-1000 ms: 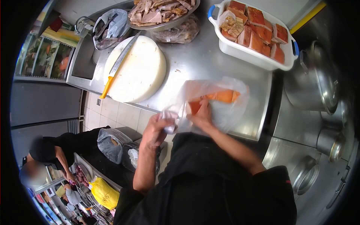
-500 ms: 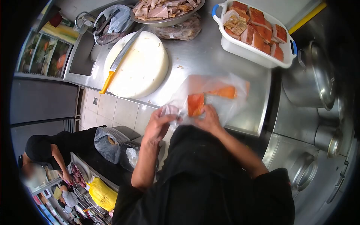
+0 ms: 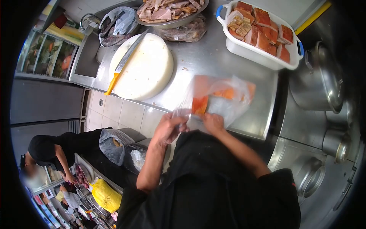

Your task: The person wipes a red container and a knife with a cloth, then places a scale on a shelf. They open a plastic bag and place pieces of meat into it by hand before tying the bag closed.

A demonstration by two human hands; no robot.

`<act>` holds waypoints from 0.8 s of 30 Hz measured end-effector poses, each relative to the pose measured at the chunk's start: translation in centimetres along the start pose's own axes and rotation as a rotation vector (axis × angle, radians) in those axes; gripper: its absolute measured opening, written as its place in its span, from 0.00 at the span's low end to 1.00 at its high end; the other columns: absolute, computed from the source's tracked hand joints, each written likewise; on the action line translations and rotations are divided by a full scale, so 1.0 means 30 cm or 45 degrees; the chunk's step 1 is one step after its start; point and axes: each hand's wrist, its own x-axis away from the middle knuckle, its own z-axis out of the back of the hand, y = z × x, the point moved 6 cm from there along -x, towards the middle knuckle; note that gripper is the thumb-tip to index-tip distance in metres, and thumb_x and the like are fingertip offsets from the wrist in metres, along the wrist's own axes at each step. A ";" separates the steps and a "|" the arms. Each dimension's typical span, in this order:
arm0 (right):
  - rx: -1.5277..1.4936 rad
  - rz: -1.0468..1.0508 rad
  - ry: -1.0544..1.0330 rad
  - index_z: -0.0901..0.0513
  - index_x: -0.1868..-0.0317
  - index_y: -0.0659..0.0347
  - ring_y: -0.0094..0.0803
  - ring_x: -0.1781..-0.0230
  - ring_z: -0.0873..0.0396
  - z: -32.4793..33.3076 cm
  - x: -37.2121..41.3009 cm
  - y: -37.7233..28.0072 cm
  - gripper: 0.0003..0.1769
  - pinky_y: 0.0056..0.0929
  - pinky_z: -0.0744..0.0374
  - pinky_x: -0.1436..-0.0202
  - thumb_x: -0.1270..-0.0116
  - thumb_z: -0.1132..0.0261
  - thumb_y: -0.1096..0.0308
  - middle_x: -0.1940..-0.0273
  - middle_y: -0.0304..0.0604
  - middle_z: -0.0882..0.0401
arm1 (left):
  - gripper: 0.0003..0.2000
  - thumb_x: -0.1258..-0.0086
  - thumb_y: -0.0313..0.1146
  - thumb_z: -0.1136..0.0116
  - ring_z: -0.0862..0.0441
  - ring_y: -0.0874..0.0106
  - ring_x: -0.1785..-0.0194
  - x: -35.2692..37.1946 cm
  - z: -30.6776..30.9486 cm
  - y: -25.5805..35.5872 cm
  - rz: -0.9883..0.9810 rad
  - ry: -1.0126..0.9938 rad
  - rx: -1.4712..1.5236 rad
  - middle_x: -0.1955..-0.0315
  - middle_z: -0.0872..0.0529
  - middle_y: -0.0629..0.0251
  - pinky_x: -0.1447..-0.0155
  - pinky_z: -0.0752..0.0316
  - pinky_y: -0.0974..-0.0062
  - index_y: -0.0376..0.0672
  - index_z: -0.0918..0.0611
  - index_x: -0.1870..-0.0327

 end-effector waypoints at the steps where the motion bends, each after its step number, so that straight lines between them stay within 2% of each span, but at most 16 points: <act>1: 0.028 0.015 -0.024 0.12 0.62 0.63 0.53 0.62 0.13 0.009 -0.003 -0.015 0.36 0.49 0.18 0.57 0.26 0.50 0.36 0.68 0.58 0.14 | 0.16 0.35 0.22 0.42 0.28 0.77 0.78 0.003 -0.005 0.010 -0.012 0.009 0.004 0.73 0.23 0.68 0.59 0.22 0.68 0.29 0.19 0.46; 4: 0.000 -0.143 -0.177 0.11 0.61 0.65 0.55 0.58 0.14 0.041 -0.012 -0.026 0.39 0.51 0.19 0.52 0.24 0.54 0.37 0.64 0.60 0.13 | 0.20 0.35 0.22 0.41 0.25 0.77 0.75 -0.012 -0.008 0.022 -0.039 -0.038 0.047 0.70 0.19 0.64 0.58 0.21 0.69 0.29 0.22 0.41; 7: 0.013 -0.186 -0.342 0.12 0.55 0.60 0.54 0.53 0.16 0.046 -0.015 -0.015 0.34 0.52 0.22 0.46 0.26 0.51 0.36 0.58 0.57 0.13 | 0.25 0.35 0.23 0.42 0.23 0.75 0.73 0.008 -0.036 0.081 -0.091 0.045 0.025 0.68 0.17 0.58 0.58 0.22 0.71 0.30 0.27 0.35; 10: 0.235 -0.084 -0.514 0.13 0.54 0.60 0.50 0.44 0.19 0.126 0.011 0.024 0.36 0.48 0.25 0.40 0.34 0.42 0.32 0.50 0.56 0.15 | 0.27 0.33 0.20 0.46 0.20 0.70 0.69 0.011 -0.027 0.102 -0.134 -0.034 0.138 0.67 0.14 0.51 0.59 0.23 0.72 0.31 0.31 0.31; 11: 0.284 -0.131 -0.460 0.13 0.53 0.61 0.48 0.40 0.22 0.222 0.037 0.033 0.38 0.43 0.26 0.38 0.41 0.35 0.30 0.45 0.54 0.18 | 0.29 0.35 0.21 0.46 0.19 0.69 0.69 0.006 -0.018 0.107 -0.173 -0.011 0.117 0.69 0.15 0.53 0.61 0.25 0.75 0.31 0.31 0.30; 14: 0.175 -0.199 -0.462 0.16 0.46 0.64 0.47 0.38 0.23 0.481 0.091 0.074 0.40 0.46 0.25 0.37 0.43 0.30 0.34 0.41 0.58 0.21 | 0.32 0.39 0.21 0.45 0.20 0.69 0.71 0.000 -0.001 0.108 -0.222 -0.067 0.109 0.73 0.16 0.55 0.65 0.28 0.79 0.31 0.32 0.29; 16: 0.113 -0.137 -0.310 0.16 0.46 0.64 0.47 0.40 0.21 0.667 0.113 0.065 0.39 0.43 0.24 0.39 0.45 0.27 0.36 0.42 0.56 0.19 | 0.34 0.42 0.20 0.45 0.20 0.69 0.74 -0.006 -0.006 0.095 -0.202 -0.068 0.061 0.76 0.17 0.56 0.71 0.31 0.80 0.31 0.33 0.28; 18: -0.431 -0.023 -0.288 0.17 0.46 0.64 0.48 0.42 0.20 0.835 0.074 0.066 0.36 0.39 0.23 0.39 0.46 0.23 0.43 0.43 0.56 0.19 | 0.34 0.42 0.20 0.45 0.21 0.70 0.75 -0.008 -0.017 0.084 -0.179 -0.071 0.019 0.77 0.18 0.57 0.73 0.32 0.80 0.31 0.33 0.28; 20: -0.641 0.011 0.289 0.18 0.43 0.63 0.49 0.43 0.20 0.993 -0.056 0.163 0.36 0.36 0.23 0.38 0.48 0.21 0.50 0.45 0.57 0.18 | 0.35 0.43 0.21 0.44 0.22 0.70 0.77 -0.016 -0.036 0.081 -0.196 -0.036 0.015 0.77 0.18 0.57 0.72 0.32 0.79 0.32 0.32 0.29; 21: -0.337 0.050 0.670 0.22 0.37 0.61 0.50 0.38 0.23 1.125 -0.094 0.159 0.40 0.39 0.25 0.34 0.48 0.21 0.52 0.41 0.56 0.20 | 0.35 0.44 0.23 0.43 0.23 0.70 0.78 -0.017 -0.049 0.081 -0.204 -0.016 -0.001 0.78 0.18 0.58 0.70 0.31 0.78 0.32 0.32 0.29; 23: -0.056 -0.094 0.930 0.28 0.31 0.59 0.50 0.33 0.27 1.259 -0.252 0.236 0.47 0.41 0.28 0.30 0.50 0.21 0.53 0.37 0.58 0.24 | 0.36 0.45 0.24 0.42 0.23 0.70 0.78 -0.018 -0.068 0.088 -0.219 0.030 -0.029 0.78 0.18 0.59 0.69 0.30 0.78 0.33 0.32 0.29; 24: -0.122 -0.167 0.857 0.29 0.29 0.59 0.51 0.32 0.29 1.269 -0.371 0.323 0.50 0.41 0.30 0.29 0.54 0.20 0.52 0.35 0.58 0.27 | 0.36 0.45 0.24 0.42 0.23 0.70 0.77 -0.018 -0.075 0.088 -0.227 0.056 -0.035 0.78 0.18 0.58 0.69 0.30 0.78 0.33 0.32 0.29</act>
